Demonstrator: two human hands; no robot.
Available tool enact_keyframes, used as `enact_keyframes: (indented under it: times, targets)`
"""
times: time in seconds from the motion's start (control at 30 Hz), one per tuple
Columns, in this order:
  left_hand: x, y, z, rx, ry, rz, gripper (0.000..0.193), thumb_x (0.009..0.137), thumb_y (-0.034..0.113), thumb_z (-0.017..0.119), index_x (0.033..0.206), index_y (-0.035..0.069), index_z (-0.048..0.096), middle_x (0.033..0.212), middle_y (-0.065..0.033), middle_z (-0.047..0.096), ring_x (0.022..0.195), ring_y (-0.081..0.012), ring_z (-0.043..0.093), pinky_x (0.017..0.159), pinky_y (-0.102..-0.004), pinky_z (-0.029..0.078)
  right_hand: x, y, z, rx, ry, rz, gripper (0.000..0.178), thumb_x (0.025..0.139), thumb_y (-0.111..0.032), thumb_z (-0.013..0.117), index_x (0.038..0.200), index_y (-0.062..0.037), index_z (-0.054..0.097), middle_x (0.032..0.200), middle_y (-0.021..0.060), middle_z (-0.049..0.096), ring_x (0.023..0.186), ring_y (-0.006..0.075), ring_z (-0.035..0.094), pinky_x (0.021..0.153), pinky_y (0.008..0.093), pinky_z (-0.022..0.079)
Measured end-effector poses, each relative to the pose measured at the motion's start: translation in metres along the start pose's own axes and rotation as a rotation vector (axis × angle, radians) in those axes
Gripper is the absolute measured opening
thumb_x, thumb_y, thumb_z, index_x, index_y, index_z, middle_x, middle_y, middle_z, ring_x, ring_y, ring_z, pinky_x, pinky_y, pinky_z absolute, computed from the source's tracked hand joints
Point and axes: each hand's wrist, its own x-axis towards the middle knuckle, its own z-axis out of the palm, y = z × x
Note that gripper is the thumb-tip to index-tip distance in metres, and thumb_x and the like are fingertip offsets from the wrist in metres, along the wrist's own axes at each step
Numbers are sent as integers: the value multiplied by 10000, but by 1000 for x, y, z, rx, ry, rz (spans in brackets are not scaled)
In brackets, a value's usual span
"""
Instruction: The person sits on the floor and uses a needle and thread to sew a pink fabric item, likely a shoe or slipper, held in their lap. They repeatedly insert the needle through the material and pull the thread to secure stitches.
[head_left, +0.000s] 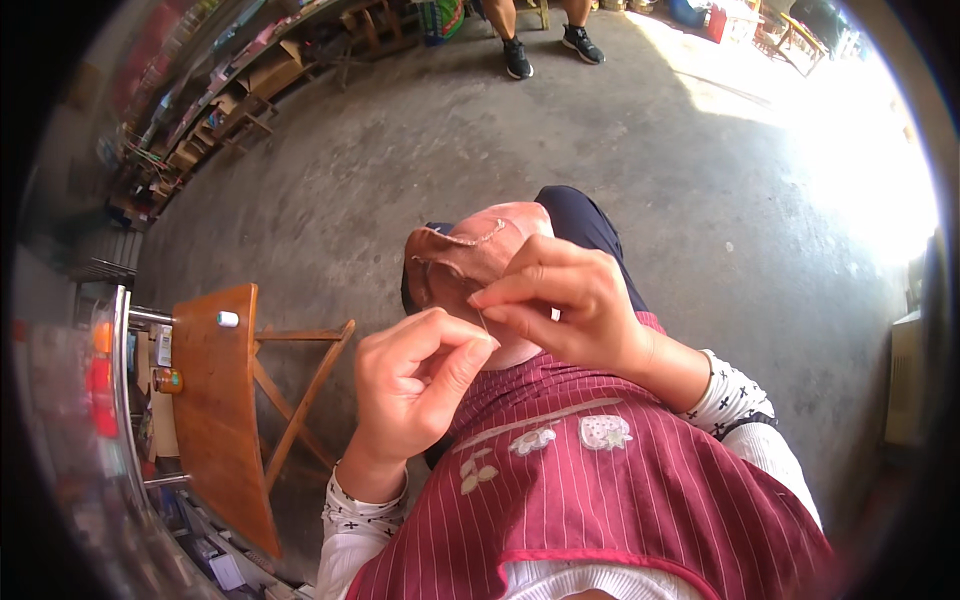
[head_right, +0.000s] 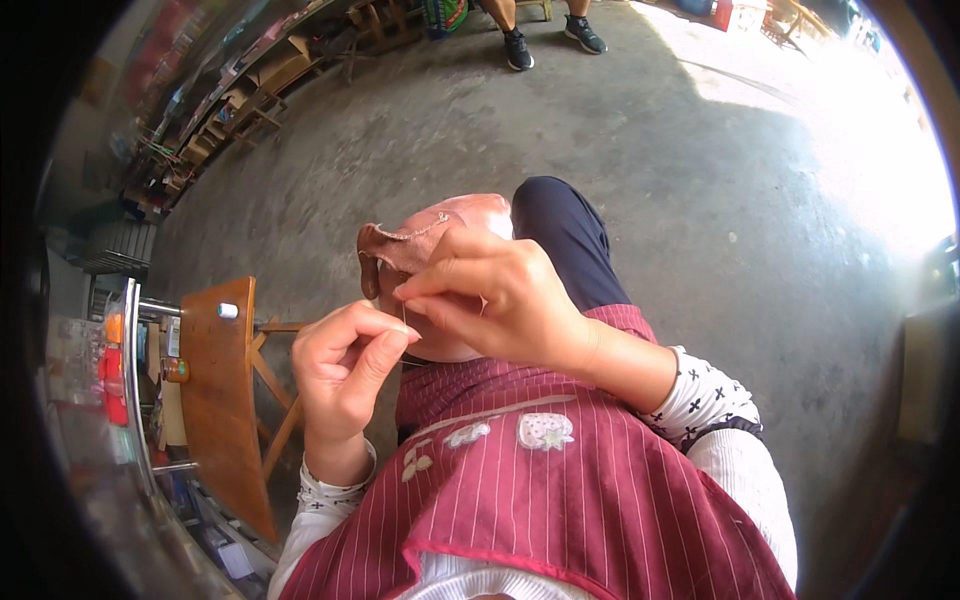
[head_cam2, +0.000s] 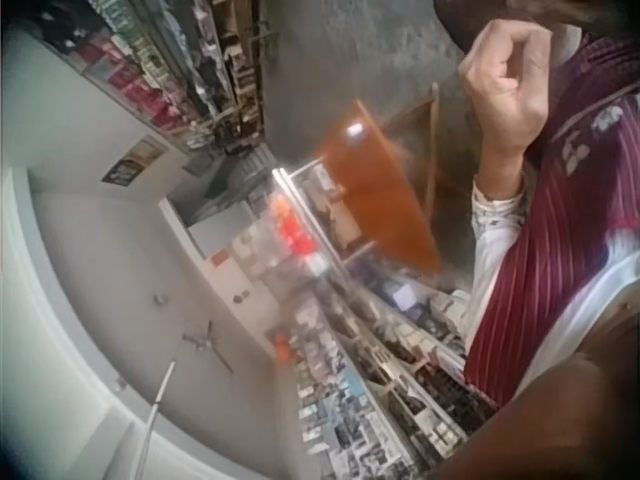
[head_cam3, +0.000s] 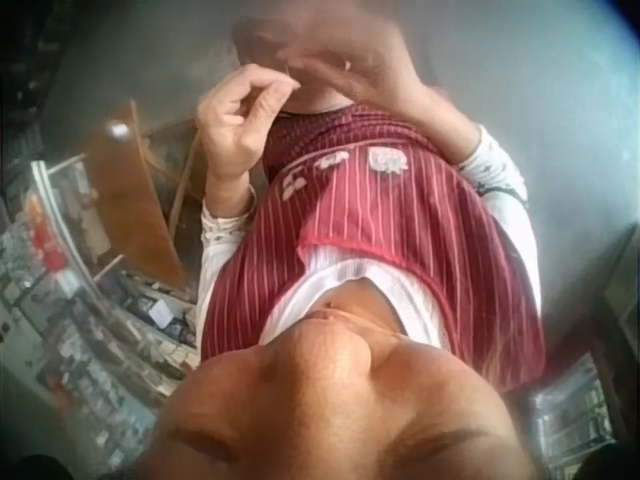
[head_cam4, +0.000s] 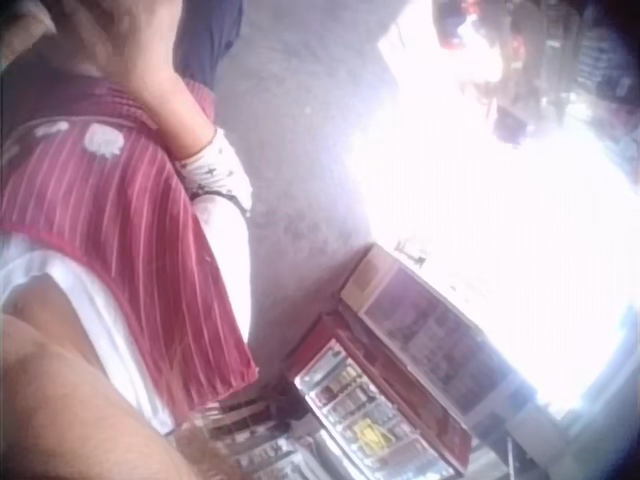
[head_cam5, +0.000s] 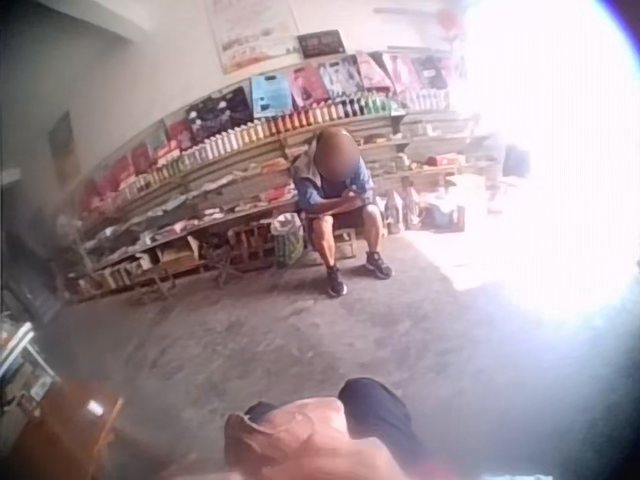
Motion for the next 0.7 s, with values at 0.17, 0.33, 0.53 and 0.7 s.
enact_keyframes:
  times: [0.17,0.33,0.53,0.7]
  targets:
    - [1,-5,-3,-18,39,10,94,913,14,688,827,-22,673,736,-39,646,637,-69,567,559,-220,417,-1,-7,0,-34,-59,4,119,802,2,777,915,-29,758,833,48,666,697,137,637,627,279,493]
    - [-1,-10,-10,-78,201,-125,114,915,21,657,810,-21,668,733,4,606,641,-39,467,571,-208,332,-3,-5,-11,1070,-189,629,144,968,-145,682,958,-2,694,941,16,711,870,77,633,790,231,492]
    - [-3,-9,5,99,4,60,63,852,-16,696,800,-24,663,678,-29,577,599,-81,482,545,-236,338,0,-6,7,789,36,459,107,907,-82,716,969,3,737,816,19,656,711,101,557,649,267,446]
    - [-1,-1,-3,105,23,97,82,869,5,715,808,-5,661,685,-39,591,561,-90,519,501,-246,363,-3,0,10,-99,48,-119,220,738,-10,809,952,-46,772,749,61,623,644,200,621,570,309,483]
